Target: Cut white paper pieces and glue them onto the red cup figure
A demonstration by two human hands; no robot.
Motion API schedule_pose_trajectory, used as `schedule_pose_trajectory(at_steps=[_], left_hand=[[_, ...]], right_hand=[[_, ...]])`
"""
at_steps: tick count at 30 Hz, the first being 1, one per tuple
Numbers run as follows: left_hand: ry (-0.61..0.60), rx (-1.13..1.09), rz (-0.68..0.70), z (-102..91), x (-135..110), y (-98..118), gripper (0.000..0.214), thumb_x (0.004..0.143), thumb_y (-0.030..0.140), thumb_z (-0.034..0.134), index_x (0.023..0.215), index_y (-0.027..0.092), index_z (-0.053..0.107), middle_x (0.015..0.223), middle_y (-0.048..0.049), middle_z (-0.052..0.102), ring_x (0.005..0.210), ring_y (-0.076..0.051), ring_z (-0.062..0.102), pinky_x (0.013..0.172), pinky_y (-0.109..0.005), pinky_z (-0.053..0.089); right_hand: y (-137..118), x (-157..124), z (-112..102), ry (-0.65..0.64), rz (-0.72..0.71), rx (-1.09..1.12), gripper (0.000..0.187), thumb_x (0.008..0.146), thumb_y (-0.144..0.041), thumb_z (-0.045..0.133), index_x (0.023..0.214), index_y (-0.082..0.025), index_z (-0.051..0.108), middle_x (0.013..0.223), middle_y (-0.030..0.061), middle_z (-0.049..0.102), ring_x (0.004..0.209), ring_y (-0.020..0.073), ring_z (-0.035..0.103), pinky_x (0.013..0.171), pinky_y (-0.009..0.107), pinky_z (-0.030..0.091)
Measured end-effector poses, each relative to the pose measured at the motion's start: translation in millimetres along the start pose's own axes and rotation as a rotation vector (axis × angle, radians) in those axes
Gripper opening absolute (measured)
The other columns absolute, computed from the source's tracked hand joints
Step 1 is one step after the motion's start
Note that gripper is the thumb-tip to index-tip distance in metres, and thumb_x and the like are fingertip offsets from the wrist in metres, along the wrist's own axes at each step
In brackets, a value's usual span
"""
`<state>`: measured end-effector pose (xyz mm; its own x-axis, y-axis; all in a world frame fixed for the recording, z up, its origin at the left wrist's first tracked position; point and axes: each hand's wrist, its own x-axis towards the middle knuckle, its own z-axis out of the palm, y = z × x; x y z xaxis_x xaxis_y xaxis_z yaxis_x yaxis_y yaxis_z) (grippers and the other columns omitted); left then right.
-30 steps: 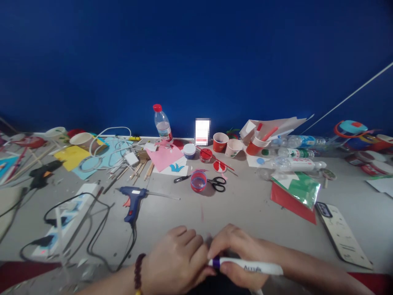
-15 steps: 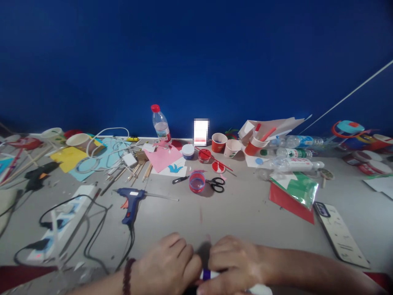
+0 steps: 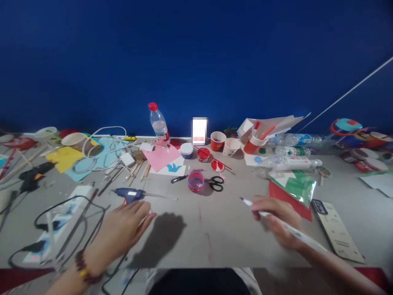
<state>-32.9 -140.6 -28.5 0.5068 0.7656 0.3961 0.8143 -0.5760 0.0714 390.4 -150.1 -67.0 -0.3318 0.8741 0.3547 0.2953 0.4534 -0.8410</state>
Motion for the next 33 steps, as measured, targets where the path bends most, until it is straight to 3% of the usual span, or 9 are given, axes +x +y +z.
schedule_pose_trajectory(at_steps=[4,8,13,19,26,33], left_hand=[[-0.208,-0.013,-0.060,19.9,42,8,0.028,0.098,0.023,0.031,0.078,0.021,0.051,0.072,-0.0022,0.058,0.064,-0.017,0.057,0.060,-0.027,0.042],[-0.421,0.031,-0.202,54.6,71,-18,0.027,0.096,0.022,0.034,0.088,0.018,0.059,0.090,-0.0081,0.061,0.081,-0.020,0.062,0.069,-0.030,0.047],[-0.622,-0.078,-0.287,81.6,94,-49,0.023,0.093,0.025,0.043,0.090,0.018,0.065,0.099,-0.0094,0.067,0.092,-0.021,0.064,0.082,-0.030,0.047],[-0.659,-0.015,-0.322,96.4,106,-59,0.014,0.088,0.026,0.052,0.090,0.020,0.065,0.101,-0.0086,0.071,0.097,-0.025,0.065,0.079,-0.031,0.045],[-0.653,0.029,-0.341,101.2,111,-64,0.012,0.087,0.027,0.056,0.091,0.020,0.064,0.102,-0.0086,0.071,0.094,-0.023,0.064,0.077,-0.031,0.045],[-0.611,0.042,-0.347,95.7,110,-60,0.021,0.092,0.034,0.051,0.099,0.017,0.061,0.106,-0.0122,0.067,0.098,-0.026,0.064,0.080,-0.033,0.044]], right_hand=[[9,40,34,-0.058,-0.113,-0.068,0.018,0.093,-0.030,0.054,0.101,-0.021,0.067,0.082,0.0047,0.066,0.074,0.0163,0.064,0.068,0.029,0.052],[9,73,58,-0.057,-0.218,-0.211,0.016,0.090,-0.024,0.058,0.103,-0.022,0.067,0.088,0.0058,0.070,0.080,0.0160,0.067,0.077,0.029,0.054],[27,80,69,-0.099,-0.382,-0.480,0.025,0.093,-0.019,0.054,0.115,-0.022,0.064,0.105,0.0090,0.071,0.094,0.0168,0.068,0.079,0.028,0.055],[36,84,81,-0.206,-0.413,-0.620,0.028,0.097,-0.021,0.048,0.119,-0.022,0.064,0.114,0.0095,0.070,0.086,0.0168,0.068,0.065,0.025,0.052],[44,84,86,-0.260,-0.387,-0.605,0.033,0.095,-0.014,0.046,0.123,-0.021,0.062,0.118,0.0122,0.067,0.092,0.0186,0.066,0.070,0.028,0.052],[41,89,92,-0.282,-0.382,-0.656,0.033,0.094,-0.010,0.043,0.118,-0.022,0.064,0.111,0.0097,0.066,0.088,0.0178,0.064,0.065,0.024,0.049]])
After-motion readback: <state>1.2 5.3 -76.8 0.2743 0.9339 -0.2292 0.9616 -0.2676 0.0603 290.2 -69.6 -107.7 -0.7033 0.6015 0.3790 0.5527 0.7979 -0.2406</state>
